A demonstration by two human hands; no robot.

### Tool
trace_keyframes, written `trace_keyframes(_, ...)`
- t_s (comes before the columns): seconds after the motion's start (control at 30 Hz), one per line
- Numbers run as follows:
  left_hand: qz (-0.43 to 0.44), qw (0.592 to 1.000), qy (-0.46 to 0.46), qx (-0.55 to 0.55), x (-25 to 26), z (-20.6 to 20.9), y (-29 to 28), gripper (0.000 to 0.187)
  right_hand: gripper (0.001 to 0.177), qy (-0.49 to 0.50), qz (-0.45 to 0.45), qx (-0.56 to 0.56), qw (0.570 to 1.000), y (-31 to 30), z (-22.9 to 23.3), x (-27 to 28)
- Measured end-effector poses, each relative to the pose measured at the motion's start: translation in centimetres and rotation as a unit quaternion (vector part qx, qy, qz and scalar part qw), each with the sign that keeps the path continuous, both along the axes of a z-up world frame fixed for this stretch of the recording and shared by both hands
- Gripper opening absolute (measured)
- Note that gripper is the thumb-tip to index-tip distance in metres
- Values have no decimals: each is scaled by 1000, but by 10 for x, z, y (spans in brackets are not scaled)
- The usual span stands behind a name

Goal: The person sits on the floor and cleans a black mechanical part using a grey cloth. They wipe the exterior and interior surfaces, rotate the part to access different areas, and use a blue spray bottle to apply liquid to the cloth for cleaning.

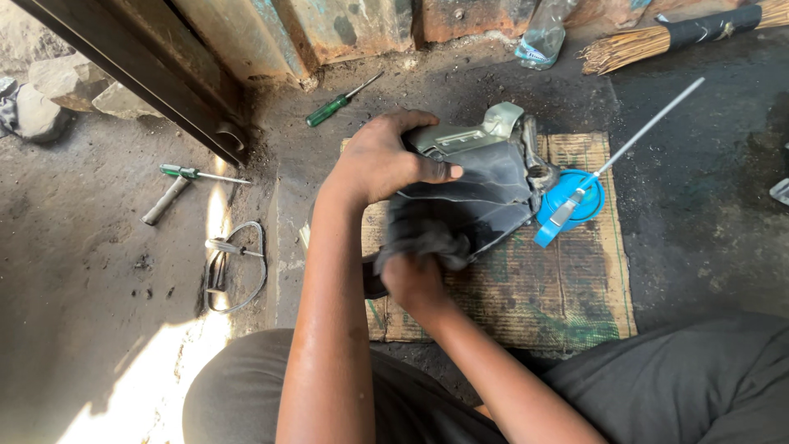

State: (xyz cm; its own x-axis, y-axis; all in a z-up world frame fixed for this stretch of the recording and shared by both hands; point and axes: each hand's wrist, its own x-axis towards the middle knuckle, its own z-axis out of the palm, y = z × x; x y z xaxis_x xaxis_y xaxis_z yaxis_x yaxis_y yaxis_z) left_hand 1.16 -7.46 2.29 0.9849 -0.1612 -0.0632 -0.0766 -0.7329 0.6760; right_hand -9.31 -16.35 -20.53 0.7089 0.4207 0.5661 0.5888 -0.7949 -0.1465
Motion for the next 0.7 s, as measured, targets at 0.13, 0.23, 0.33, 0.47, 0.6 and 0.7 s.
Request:
trace_keyframes(0.13, -22, 999, -31, -1, -2, -4, 2, 85, 15, 232, 159, 276, 919, 28, 35, 9)
trace_keyframes(0.23, -18, 1000, -16, 3, 0, 0, 3, 86, 22, 214, 219, 347, 887, 23, 61, 7)
trace_keyframes(0.33, -4, 1000, 6, 0, 0, 0, 1, 88, 22, 217, 147, 317, 911, 16, 51, 9)
trace_keyframes(0.47, -7, 1000, -6, -6, 1, -4, 4, 87, 17, 277, 5, 252, 927, 15, 13, 12)
trace_keyframes(0.6, -10, 1000, 12, -6, 5, -3, 5, 88, 18, 250, -49, 204, 945, 2, 6, -4)
trace_keyframes(0.7, -20, 1000, -14, -8, 2, -3, 5, 88, 19, 312, -67, 158, 934, 2, 16, -17)
